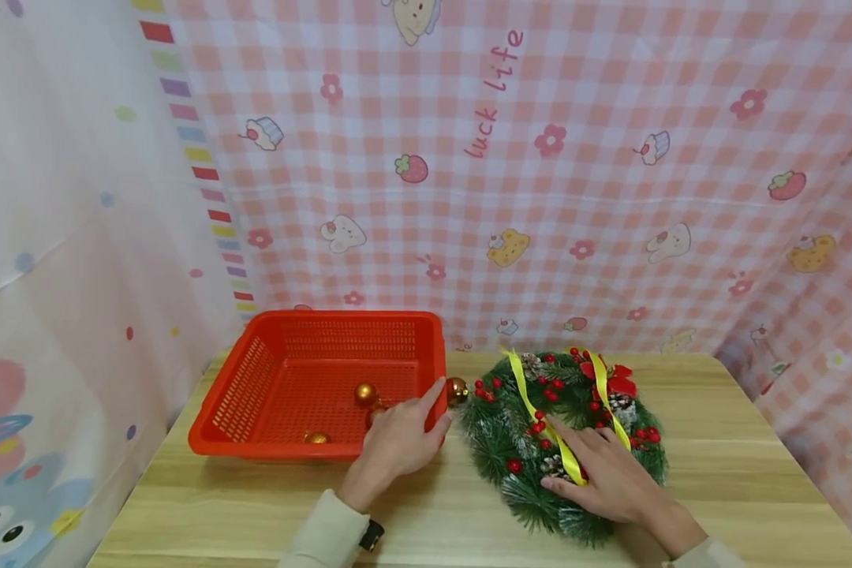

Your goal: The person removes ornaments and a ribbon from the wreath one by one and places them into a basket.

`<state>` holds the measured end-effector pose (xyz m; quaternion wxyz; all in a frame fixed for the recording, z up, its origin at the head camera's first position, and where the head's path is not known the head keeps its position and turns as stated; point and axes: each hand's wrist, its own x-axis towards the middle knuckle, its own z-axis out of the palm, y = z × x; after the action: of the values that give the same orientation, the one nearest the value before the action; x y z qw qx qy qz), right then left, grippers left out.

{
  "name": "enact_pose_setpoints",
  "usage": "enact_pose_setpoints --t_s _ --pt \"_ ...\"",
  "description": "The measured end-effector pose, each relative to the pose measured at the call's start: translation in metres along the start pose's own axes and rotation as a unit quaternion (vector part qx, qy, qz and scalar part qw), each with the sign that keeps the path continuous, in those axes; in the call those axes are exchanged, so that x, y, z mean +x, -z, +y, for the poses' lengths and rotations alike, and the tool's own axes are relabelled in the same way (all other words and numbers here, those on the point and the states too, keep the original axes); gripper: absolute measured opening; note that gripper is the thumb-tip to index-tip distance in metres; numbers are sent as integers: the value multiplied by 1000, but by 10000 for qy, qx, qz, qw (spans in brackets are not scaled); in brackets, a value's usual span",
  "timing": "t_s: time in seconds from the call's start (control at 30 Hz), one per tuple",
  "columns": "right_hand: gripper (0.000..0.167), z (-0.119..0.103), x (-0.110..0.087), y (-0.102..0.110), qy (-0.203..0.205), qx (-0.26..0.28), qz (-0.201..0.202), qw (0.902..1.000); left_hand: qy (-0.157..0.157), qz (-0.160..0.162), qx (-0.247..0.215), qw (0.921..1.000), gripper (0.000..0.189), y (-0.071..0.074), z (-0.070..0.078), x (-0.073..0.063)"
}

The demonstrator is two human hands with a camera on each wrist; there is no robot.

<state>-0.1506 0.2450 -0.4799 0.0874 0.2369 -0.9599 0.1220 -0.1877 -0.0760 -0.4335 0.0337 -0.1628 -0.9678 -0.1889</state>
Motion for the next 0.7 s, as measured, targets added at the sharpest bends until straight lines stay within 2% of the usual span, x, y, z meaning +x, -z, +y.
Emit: enact_pose_setpoints --t_s 0.13,0.3,0.47,0.6,0.7 --pt "87 -14 2 9 -244 289 -33 9993 -27 32 24 10000 60 0 0 0" --pt "87 -46 16 18 -866 450 -271 9949 -9 124 70 9999 60 0 -1 2" --pt "90 -72 36 15 -1681 619 -865 9800 -15 195 79 9998 60 0 -1 2" --pt "91 -84 45 1 -2051 160 -1107 9723 -57 200 72 9998 60 -1 -1 1" --pt "89 -87 44 -11 -1947 -471 -912 9755 -45 164 86 9998 60 -1 -1 1"
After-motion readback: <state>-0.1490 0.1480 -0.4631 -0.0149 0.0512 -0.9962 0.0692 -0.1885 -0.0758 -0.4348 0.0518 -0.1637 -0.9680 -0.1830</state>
